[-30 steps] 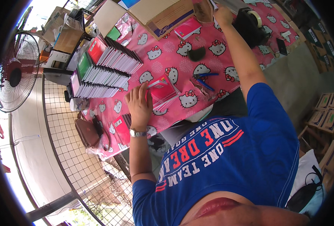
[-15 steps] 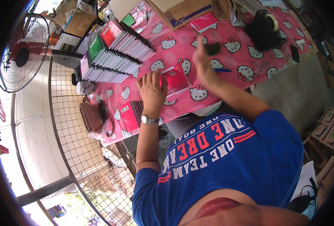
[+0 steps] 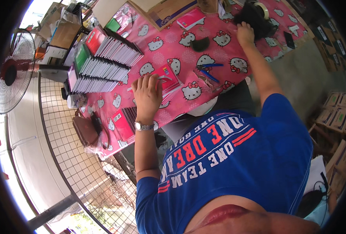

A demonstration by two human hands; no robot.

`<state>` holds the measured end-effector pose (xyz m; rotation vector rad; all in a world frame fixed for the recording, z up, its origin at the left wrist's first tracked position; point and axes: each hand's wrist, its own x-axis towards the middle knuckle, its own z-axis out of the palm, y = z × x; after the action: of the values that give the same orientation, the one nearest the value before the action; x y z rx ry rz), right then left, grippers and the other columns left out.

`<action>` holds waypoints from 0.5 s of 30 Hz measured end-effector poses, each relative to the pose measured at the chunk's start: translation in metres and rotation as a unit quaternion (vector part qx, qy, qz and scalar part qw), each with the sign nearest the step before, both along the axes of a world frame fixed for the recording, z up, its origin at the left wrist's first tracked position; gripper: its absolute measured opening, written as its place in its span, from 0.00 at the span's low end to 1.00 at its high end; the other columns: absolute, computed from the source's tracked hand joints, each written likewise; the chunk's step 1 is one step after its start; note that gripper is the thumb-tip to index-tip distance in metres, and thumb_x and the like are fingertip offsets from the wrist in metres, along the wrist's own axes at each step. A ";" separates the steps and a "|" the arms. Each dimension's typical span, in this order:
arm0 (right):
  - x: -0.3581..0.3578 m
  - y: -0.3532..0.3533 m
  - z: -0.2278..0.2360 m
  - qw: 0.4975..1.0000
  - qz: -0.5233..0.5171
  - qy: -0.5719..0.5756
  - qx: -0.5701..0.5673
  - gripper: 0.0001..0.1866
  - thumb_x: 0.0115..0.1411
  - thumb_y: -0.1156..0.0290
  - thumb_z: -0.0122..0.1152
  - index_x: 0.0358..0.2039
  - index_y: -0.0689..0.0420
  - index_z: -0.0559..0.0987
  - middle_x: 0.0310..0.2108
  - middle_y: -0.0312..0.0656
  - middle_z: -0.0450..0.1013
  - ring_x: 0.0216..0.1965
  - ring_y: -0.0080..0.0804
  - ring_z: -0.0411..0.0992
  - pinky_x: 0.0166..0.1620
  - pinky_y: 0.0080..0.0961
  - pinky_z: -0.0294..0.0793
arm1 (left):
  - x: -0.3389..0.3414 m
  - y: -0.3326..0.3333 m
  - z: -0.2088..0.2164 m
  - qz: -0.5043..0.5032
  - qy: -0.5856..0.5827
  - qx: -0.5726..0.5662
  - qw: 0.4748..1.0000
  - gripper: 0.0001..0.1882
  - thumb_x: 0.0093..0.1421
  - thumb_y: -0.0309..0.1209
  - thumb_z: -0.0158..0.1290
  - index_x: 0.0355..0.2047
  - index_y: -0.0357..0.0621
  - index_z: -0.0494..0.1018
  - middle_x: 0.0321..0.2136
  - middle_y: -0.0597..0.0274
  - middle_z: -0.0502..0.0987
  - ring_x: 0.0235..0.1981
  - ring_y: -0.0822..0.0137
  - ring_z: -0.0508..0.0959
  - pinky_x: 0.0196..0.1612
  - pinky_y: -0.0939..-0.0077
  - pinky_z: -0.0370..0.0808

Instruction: The person assembles pink notepads by hand, inserting a metal spiral binding into the perforated edges of the paper and covers.

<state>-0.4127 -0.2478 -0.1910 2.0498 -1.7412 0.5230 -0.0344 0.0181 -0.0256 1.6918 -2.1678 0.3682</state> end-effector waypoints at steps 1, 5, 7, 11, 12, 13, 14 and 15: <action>-0.014 -0.007 -0.005 1.000 0.006 -0.003 -0.003 0.08 0.56 0.64 0.59 0.33 0.53 0.80 0.34 0.40 0.73 0.43 0.40 0.74 0.43 0.41 0.74 | -0.003 -0.001 0.002 -0.003 0.011 -0.006 1.000 0.10 0.59 0.33 0.57 0.39 0.46 0.72 0.36 0.61 0.77 0.40 0.59 0.75 0.49 0.60 0.65; -0.031 -0.026 -0.009 0.993 0.022 0.104 0.046 0.08 0.55 0.64 0.58 0.33 0.53 0.79 0.37 0.40 0.75 0.40 0.41 0.75 0.39 0.39 0.76 | -0.018 -0.006 -0.005 0.021 0.063 -0.050 0.997 0.15 0.53 0.41 0.64 0.34 0.48 0.73 0.30 0.64 0.76 0.36 0.60 0.75 0.51 0.57 0.65; -0.009 -0.021 0.020 0.997 0.034 0.042 0.049 0.08 0.55 0.68 0.57 0.34 0.55 0.80 0.39 0.43 0.76 0.40 0.43 0.76 0.41 0.40 0.77 | -0.020 -0.001 -0.008 0.062 0.056 -0.087 0.993 0.15 0.51 0.39 0.67 0.31 0.47 0.75 0.27 0.66 0.77 0.32 0.62 0.75 0.49 0.61 0.65; 0.045 0.024 0.071 0.939 0.170 -0.291 0.069 0.16 0.56 0.75 0.56 0.44 0.52 0.82 0.42 0.45 0.75 0.43 0.46 0.76 0.46 0.40 0.76 | -0.025 -0.006 -0.011 0.061 0.066 -0.113 0.990 0.10 0.50 0.33 0.65 0.30 0.47 0.74 0.27 0.66 0.77 0.32 0.61 0.75 0.48 0.61 0.65; 0.061 0.038 0.080 0.900 0.260 -0.339 0.083 0.19 0.56 0.77 0.55 0.48 0.50 0.82 0.43 0.45 0.75 0.43 0.47 0.76 0.47 0.40 0.76 | -0.025 -0.008 -0.012 0.061 0.065 -0.113 0.990 0.10 0.50 0.33 0.65 0.30 0.47 0.74 0.27 0.66 0.77 0.32 0.61 0.75 0.48 0.61 0.65; 0.087 0.062 0.094 0.857 0.364 -0.353 0.088 0.20 0.57 0.78 0.56 0.51 0.51 0.81 0.43 0.44 0.74 0.43 0.42 0.75 0.46 0.35 0.75 | -0.023 -0.010 -0.012 0.056 0.060 -0.111 0.990 0.11 0.51 0.34 0.65 0.30 0.47 0.74 0.27 0.65 0.77 0.32 0.61 0.75 0.48 0.61 0.65; 0.111 0.089 0.111 0.804 0.463 -0.361 0.092 0.21 0.58 0.78 0.57 0.53 0.52 0.80 0.44 0.42 0.73 0.44 0.38 0.75 0.46 0.30 0.75 | -0.022 -0.010 -0.013 0.050 0.058 -0.109 0.991 0.11 0.51 0.34 0.65 0.30 0.47 0.74 0.27 0.65 0.77 0.33 0.61 0.75 0.48 0.61 0.65; 0.130 0.116 0.130 0.752 0.503 -0.395 0.158 0.21 0.59 0.78 0.58 0.53 0.52 0.80 0.43 0.42 0.74 0.44 0.36 0.75 0.46 0.29 0.75 | -0.022 -0.010 -0.012 0.048 0.058 -0.108 0.991 0.11 0.51 0.34 0.65 0.30 0.47 0.74 0.27 0.65 0.77 0.33 0.61 0.75 0.48 0.61 0.65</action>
<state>-0.2826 -0.1316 -0.0615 3.2503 -0.8210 1.7082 -0.0561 0.0078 -0.0377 1.6556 -1.8954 0.4996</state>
